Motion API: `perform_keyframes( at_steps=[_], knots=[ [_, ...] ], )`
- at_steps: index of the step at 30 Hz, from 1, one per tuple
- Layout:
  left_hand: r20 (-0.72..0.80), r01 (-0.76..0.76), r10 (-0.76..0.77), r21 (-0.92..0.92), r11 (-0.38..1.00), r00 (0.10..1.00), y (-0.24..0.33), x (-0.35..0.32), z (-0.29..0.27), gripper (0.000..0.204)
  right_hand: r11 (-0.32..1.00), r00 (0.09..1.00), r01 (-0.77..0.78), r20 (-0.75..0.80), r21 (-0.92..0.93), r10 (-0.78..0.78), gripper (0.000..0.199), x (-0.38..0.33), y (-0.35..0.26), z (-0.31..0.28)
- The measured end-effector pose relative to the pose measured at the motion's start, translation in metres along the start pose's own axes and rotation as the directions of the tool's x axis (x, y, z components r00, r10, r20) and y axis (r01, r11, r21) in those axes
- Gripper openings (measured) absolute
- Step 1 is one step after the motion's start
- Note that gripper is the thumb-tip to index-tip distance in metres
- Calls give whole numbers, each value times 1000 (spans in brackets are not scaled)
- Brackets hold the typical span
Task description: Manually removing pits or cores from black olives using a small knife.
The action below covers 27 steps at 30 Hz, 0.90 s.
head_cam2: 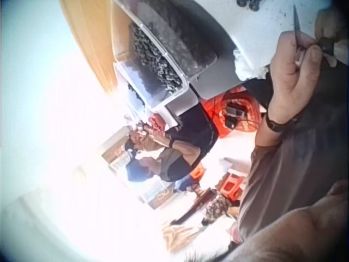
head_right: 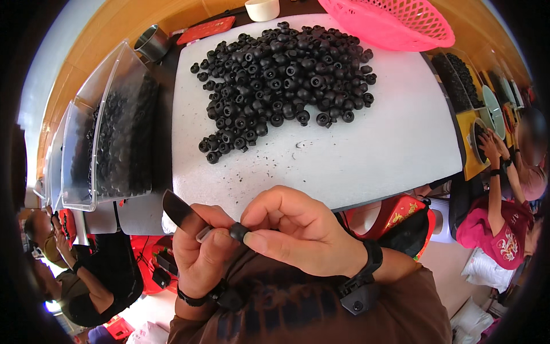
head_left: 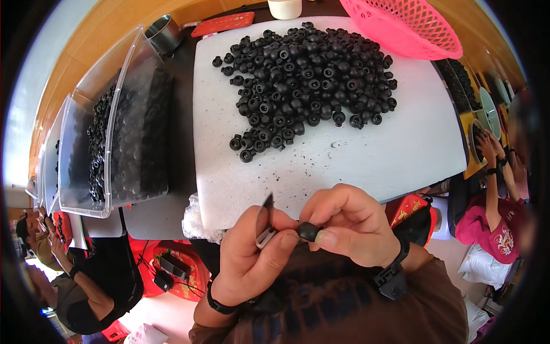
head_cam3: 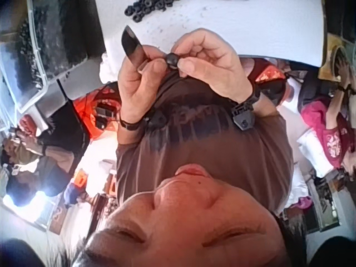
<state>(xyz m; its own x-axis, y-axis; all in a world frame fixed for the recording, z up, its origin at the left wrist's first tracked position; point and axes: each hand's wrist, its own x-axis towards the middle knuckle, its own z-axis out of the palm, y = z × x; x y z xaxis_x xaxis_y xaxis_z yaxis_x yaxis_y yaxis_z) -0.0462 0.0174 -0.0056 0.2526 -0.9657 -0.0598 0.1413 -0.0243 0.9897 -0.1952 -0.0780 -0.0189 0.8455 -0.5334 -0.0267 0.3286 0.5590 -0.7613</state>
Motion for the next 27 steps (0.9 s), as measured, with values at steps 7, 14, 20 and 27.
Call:
perform_keyframes(
  at_steps=[7,14,20,27],
  knots=[
    [54,-184,176,267,946,983,-1,4,0,12,985,989,138,68,-101,-132,23,2,8,-4],
    [125,-366,370,605,707,920,-4,7,5,23,999,997,50,61,-6,-49,20,2,10,-10],
    [138,-370,406,729,576,904,-7,4,3,21,1000,997,11,82,20,-12,20,3,13,-11],
    [166,-371,383,740,561,909,-9,5,1,23,998,993,-3,117,68,-5,22,2,16,-13]
  ],
)
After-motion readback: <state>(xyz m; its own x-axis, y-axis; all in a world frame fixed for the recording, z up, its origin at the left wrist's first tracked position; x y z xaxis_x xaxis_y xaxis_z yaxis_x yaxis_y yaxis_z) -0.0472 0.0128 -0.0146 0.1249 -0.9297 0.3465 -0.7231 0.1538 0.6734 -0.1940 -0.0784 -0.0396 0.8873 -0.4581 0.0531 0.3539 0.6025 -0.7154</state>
